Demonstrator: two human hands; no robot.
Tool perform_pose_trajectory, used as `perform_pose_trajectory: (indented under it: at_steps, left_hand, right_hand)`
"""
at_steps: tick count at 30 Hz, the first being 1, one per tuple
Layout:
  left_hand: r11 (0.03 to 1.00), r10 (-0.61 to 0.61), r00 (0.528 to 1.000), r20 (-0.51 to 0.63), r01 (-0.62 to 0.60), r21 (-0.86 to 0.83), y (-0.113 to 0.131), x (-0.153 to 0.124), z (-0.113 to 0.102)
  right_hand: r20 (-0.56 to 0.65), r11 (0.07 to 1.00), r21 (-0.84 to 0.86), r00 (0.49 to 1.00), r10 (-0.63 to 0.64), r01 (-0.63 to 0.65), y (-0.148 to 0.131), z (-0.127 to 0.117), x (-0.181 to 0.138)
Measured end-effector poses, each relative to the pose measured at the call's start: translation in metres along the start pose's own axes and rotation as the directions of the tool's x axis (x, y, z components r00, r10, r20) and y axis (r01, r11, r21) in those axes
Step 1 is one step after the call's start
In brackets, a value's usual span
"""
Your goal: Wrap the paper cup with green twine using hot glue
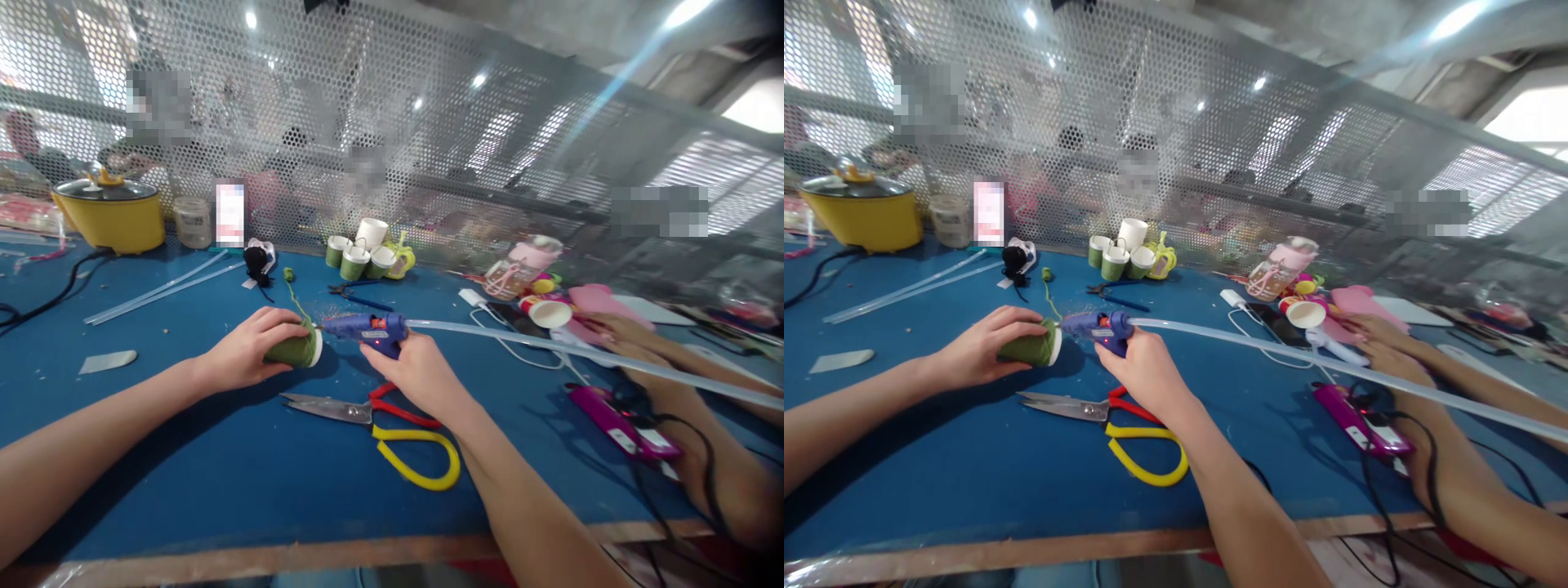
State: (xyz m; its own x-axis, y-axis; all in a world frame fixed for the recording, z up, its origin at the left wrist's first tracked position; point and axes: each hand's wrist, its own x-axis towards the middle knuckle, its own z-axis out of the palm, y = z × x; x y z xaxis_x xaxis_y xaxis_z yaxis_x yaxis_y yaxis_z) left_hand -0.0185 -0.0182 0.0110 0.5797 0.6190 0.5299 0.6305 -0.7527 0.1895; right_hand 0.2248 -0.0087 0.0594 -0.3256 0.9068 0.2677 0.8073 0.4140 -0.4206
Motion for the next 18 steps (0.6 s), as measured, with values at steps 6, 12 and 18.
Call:
perform_pose_trajectory:
  at_steps: [6,12,18]
  left_hand:
    - [1.000,-0.014,1.000,0.002,0.014,-0.007,-0.0014,-0.0002,-0.0005]
    - [0.997,-0.058,0.998,-0.015,0.057,-0.057,-0.0032,-0.0010,-0.0002]
    - [0.989,-0.110,0.994,-0.014,0.108,-0.098,-0.0018,0.0001,-0.0006]
  right_hand:
    - [-0.022,1.000,-0.026,1.000,-0.018,0.018,0.0001,-0.0005,-0.0003]
    - [-0.038,0.999,-0.022,0.998,-0.044,0.044,-0.0001,-0.0014,-0.0018]
    - [-0.036,0.999,-0.009,0.998,-0.042,0.042,-0.0008,-0.0017,-0.0022]
